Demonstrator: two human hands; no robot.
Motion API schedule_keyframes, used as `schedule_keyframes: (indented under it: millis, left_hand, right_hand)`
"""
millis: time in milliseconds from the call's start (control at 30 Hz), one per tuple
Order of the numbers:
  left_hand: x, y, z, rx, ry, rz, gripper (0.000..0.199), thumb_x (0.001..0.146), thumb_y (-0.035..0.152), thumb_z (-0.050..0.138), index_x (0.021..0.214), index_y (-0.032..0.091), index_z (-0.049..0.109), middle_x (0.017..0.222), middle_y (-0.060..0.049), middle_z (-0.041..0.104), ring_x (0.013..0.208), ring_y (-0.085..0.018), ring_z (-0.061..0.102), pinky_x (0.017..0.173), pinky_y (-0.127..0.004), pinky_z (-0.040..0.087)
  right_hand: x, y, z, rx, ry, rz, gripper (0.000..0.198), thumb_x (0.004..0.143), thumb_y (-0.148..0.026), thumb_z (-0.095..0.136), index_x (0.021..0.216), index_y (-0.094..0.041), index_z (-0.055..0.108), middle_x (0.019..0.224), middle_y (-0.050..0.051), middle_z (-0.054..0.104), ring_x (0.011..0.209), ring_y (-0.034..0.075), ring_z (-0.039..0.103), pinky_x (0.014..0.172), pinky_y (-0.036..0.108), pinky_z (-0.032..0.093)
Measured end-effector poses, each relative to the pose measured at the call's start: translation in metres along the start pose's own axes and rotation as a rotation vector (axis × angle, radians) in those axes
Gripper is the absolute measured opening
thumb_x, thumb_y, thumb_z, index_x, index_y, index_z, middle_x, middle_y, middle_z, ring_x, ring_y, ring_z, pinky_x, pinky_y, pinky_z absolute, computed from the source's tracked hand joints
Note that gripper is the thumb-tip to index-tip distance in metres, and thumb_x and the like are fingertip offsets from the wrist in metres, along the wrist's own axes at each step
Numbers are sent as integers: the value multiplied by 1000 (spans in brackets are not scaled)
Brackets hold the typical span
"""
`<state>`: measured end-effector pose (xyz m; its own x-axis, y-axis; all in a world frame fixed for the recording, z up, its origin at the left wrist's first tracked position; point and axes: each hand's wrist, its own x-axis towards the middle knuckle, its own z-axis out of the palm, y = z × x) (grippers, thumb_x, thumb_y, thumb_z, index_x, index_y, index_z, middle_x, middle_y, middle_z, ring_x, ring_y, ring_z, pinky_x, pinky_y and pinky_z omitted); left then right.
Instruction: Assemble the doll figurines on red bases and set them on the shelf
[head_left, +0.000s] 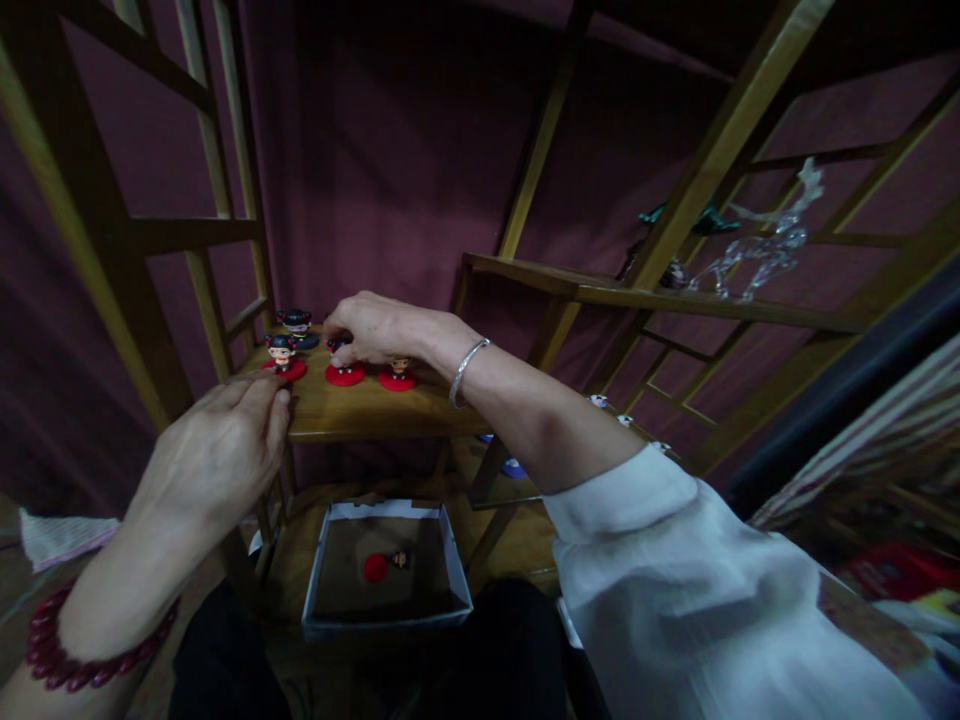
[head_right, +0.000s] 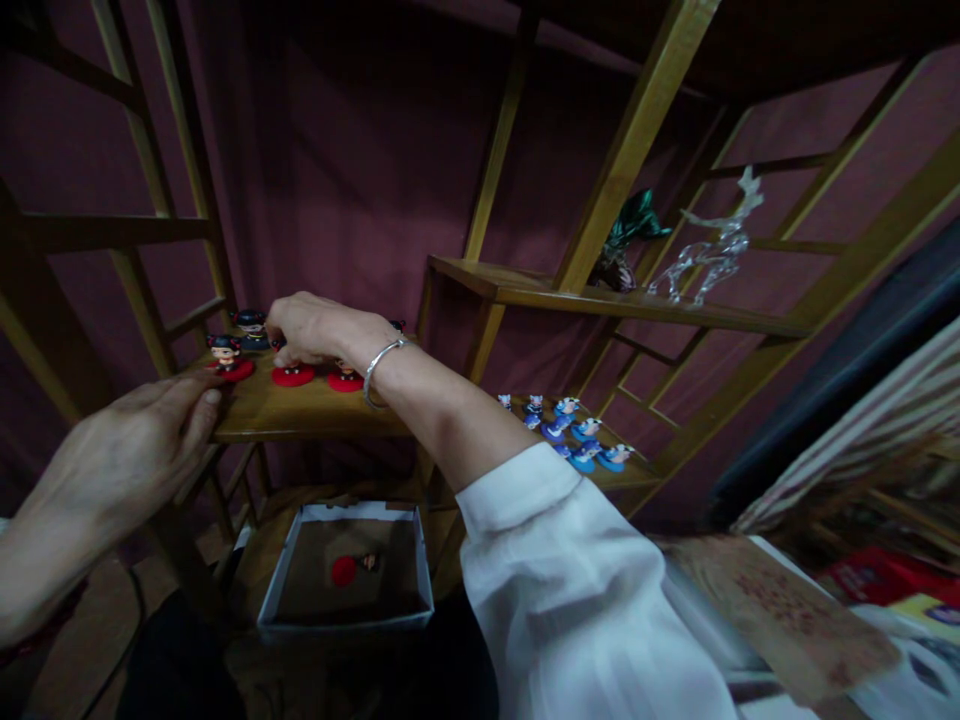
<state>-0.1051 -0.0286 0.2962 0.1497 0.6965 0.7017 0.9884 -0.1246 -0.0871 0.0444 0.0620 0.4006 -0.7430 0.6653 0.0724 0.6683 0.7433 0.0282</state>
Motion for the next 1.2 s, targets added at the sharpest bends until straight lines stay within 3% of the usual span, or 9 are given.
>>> schedule_keyframes:
  millis: [267,600,900,1200]
  left_hand:
    - [0,0,-1,-9,4,10,42,89,32,21,90,14,59,89,-12,65,81,-25,62,71,-36,50]
    - [-1,-1,0,0,3,17,43,89,33,21,93,13,59,89,-11,65,81,-26,62,70,-37,50]
    - [0,1,-1,11,-23,-12,46,89,35,18,98,14,58,88,-11,65,80,-26,62,68,-37,49]
    - [0,1,-3,-4,-57,-34,49,89,36,16,100,15,58,90,-11,65,83,-26,61,72,-38,49]
  right_hand:
    - [-1,1,0,5,-1,14,34,73,-27,67,105,-15,62,82,4,67,70,12,59,63,20,39]
    - [-2,6,2,5,41,-21,31,75,-28,66,103,-17,62,92,5,66,78,13,59,67,21,39]
    - [-40,17,-11,-5,152,26,34,79,-28,60,110,-16,59,100,5,64,87,14,57,75,24,38]
    - [-54,34,5,35,48,105,39,74,-35,64,109,-18,61,97,4,66,83,14,57,69,21,36]
